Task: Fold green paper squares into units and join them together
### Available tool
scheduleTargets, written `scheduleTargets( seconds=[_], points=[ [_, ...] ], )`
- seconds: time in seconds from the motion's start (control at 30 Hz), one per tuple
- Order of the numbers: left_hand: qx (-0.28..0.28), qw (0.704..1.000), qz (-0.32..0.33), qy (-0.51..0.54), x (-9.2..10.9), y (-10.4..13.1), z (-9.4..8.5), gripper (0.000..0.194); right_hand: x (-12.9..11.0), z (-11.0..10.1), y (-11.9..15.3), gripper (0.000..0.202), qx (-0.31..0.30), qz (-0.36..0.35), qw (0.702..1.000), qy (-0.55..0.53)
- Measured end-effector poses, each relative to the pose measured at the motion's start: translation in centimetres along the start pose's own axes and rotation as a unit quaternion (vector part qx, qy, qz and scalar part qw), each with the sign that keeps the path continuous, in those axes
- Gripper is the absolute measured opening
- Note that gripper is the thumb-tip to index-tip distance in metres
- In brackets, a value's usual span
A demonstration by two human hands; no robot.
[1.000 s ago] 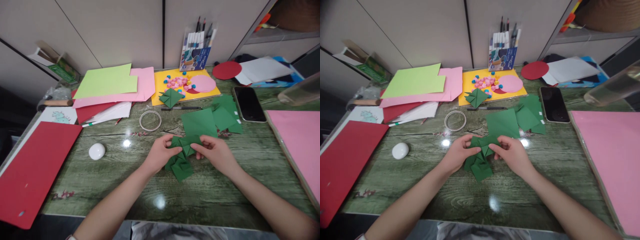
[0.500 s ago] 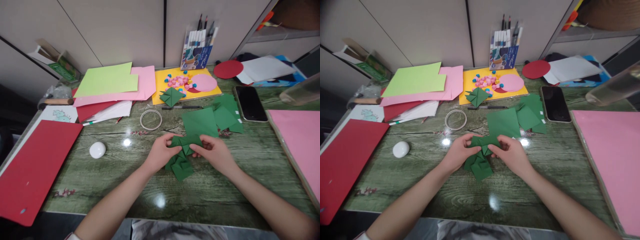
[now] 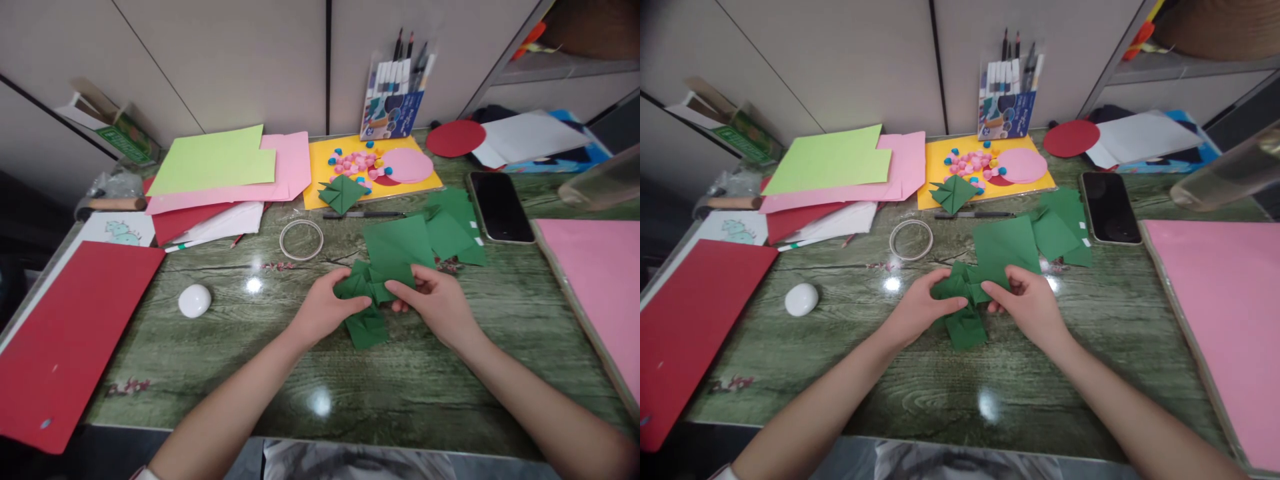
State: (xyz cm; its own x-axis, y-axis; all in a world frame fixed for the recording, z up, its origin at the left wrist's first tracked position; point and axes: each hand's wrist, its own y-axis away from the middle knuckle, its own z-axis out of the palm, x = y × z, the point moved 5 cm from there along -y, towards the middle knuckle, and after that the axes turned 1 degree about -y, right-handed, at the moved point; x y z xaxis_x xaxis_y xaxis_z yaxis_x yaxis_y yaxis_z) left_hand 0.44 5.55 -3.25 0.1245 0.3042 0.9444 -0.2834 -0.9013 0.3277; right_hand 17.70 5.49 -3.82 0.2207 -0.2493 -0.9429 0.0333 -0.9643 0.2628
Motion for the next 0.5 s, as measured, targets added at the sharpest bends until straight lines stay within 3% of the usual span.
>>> scheduleTargets(
  seconds=[0.23,0.5],
  points=[
    [0.025,0.999,0.019,-0.032,0.09,-0.02,-0.11,0.021,-0.56,0.07,0.36,0.035,0.007,-0.003,1.000,-0.005],
    [0.031,0.999,0.002,0.011,-0.13,-0.14,-0.55,0.025,0.09,0.03,0.14,0.023,-0.026,0.005,0.995,-0.097]
  ],
)
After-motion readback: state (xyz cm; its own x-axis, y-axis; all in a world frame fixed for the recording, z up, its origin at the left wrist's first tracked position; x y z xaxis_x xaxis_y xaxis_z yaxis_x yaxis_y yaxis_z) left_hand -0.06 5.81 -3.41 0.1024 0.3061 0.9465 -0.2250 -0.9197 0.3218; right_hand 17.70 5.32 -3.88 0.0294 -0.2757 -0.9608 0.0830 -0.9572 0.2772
